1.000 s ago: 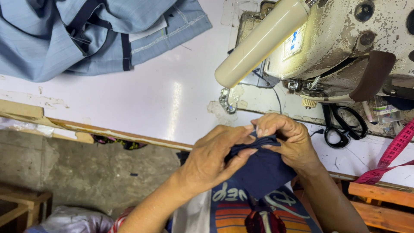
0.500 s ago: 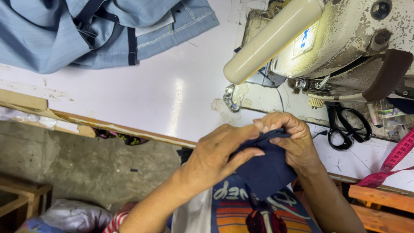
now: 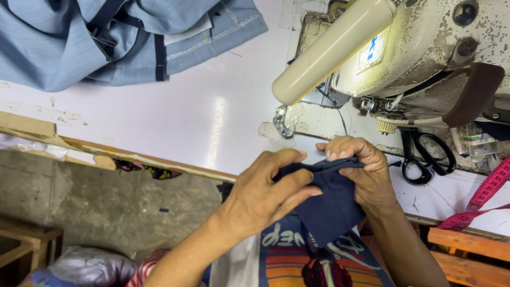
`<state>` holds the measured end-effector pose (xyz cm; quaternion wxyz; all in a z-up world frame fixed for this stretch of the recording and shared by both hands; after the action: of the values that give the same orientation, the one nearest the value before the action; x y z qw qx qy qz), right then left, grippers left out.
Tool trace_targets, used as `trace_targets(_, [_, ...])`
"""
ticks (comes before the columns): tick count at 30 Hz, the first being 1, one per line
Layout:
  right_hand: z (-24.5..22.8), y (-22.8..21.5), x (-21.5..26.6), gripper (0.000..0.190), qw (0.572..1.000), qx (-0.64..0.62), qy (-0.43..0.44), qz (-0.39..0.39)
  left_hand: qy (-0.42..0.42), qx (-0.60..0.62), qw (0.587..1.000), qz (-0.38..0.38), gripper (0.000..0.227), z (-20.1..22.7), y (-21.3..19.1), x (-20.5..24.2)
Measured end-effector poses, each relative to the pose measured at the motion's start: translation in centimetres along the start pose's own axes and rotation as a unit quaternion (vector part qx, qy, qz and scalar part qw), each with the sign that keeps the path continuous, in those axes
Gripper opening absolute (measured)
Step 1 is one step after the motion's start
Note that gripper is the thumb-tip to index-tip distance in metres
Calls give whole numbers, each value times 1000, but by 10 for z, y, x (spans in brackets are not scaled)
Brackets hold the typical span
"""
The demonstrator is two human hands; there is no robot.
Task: The person uses scissors to trim a dark blue fabric piece on a sewing table, then folds and measures it with a pink measuring tape. The person continues to trim small sections of the fabric and adjusts its position on the table.
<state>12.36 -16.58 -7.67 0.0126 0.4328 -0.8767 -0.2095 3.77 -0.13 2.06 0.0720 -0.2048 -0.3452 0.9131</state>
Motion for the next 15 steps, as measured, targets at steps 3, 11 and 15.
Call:
trace_targets(3, [-1, 1, 0, 16, 1000, 9, 6, 3, -41, 59, 997, -12, 27, -3, 2, -2])
trace_targets(11, [-5, 3, 3, 18, 996, 82, -9, -24, -26, 41, 999, 12, 13, 4, -8, -10])
trace_targets(15, [-2, 1, 6, 19, 997, 70, -8, -29, -27, 23, 999, 15, 14, 5, -9, -10])
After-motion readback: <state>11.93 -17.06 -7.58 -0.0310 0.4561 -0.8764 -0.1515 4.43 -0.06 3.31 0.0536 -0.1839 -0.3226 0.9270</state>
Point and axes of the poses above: each hand's wrist, its own x-axis away from the middle knuckle, its own y-axis out of the palm, z = x × y, the point moved 5 cm from there along -x, towards the middle knuckle, and after that the axes turned 15 degrees about -z, right-handed, at the moved point
